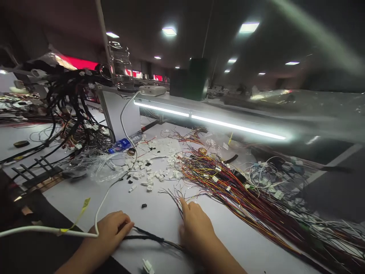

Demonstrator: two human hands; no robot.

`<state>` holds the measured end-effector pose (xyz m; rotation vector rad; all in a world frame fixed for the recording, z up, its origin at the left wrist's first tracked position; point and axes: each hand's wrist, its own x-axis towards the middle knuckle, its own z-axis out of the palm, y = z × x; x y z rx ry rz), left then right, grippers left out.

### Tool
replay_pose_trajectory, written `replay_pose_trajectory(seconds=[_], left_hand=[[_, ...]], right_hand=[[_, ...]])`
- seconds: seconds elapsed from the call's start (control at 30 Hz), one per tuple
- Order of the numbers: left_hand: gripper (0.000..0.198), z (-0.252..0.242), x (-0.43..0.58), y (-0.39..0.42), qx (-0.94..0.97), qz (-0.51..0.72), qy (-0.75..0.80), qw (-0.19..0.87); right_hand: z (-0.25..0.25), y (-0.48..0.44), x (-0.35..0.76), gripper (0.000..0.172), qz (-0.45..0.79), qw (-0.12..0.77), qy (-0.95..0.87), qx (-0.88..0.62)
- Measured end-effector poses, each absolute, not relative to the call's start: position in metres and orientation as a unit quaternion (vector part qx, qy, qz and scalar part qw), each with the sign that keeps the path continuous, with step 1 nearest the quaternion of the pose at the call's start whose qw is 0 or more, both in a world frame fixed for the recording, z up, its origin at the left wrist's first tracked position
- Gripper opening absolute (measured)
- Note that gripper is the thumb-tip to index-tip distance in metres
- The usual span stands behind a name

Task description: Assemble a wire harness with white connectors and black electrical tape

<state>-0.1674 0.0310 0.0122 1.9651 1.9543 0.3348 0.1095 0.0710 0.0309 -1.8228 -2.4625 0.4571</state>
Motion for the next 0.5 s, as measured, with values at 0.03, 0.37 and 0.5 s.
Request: replay_pose_trajectory(seconds=[0.03,0.37,0.5], left_hand=[[0.031,0.012,-0.167,0.028,0.697,0.116,0.689,0.161],[0.039,0.004,-0.161,0.027,0.773,0.123,0.622,-0.017],[0.038,0.012,-0.141,0.034,0.819,0.144,0.555,0.038]], right_hand=[[0.033,0.072,0.099,0.08,0.139,-0.004,-0.806,-0.576],[0.012,0.086,0.107,0.064,0.331,0.185,-0.761,-0.527],[0.007,0.091,0.112,0.052,0.58,0.319,-0.567,-0.49]])
